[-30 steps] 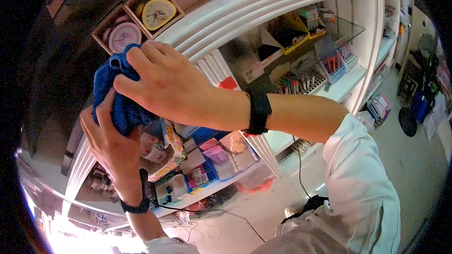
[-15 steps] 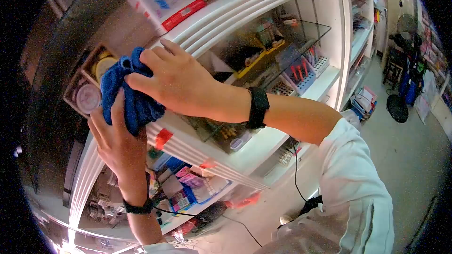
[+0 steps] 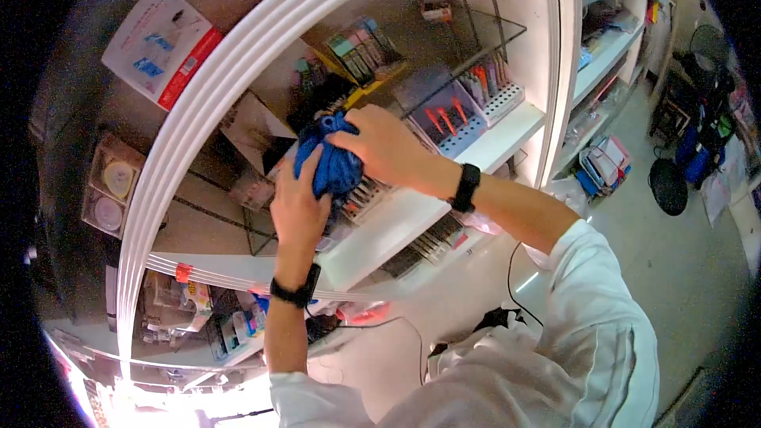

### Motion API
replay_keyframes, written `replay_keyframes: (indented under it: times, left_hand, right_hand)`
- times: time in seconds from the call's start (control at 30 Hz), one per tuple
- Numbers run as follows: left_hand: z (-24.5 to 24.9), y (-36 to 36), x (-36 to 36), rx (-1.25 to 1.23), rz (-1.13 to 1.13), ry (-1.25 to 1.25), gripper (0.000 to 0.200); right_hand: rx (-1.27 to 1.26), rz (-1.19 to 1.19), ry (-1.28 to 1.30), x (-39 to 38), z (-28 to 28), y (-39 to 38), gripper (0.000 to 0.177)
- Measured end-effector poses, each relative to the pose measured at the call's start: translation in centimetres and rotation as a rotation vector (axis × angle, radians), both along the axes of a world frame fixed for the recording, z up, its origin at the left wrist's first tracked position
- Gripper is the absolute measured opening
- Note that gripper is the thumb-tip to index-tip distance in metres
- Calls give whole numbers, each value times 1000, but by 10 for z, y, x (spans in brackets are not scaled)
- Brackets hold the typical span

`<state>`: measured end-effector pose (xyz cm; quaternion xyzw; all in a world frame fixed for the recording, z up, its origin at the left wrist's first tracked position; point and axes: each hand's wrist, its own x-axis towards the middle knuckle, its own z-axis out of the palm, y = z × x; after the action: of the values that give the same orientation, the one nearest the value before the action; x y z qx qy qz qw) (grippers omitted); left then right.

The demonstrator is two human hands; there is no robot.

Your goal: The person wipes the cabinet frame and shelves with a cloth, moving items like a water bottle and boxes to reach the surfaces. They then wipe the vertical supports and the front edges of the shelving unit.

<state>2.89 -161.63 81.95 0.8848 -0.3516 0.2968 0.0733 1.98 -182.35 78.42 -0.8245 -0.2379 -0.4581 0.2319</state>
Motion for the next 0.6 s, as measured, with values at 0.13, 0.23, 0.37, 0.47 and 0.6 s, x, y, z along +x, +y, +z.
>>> replay_keyframes:
  times: [0.13,0.23,0.37,0.47,0.6]
  left_hand:
    - [-19,-58,40,214,80,281,67]
    - [-11,-106,47,157,-5,398,65]
    - [-18,-177,71,65,-166,523,64]
    - [-30,-229,82,30,-232,485,65]
    - [-54,-254,103,-73,-318,394,62]
  right_hand:
    - [-12,-79,223,28,-46,-57,46]
    - [-30,-234,255,28,-50,-99,43]
    - [-42,-420,216,25,-55,-162,45]
    - [19,-517,273,15,-49,-195,51]
    - [-48,-469,253,23,-52,-226,55]
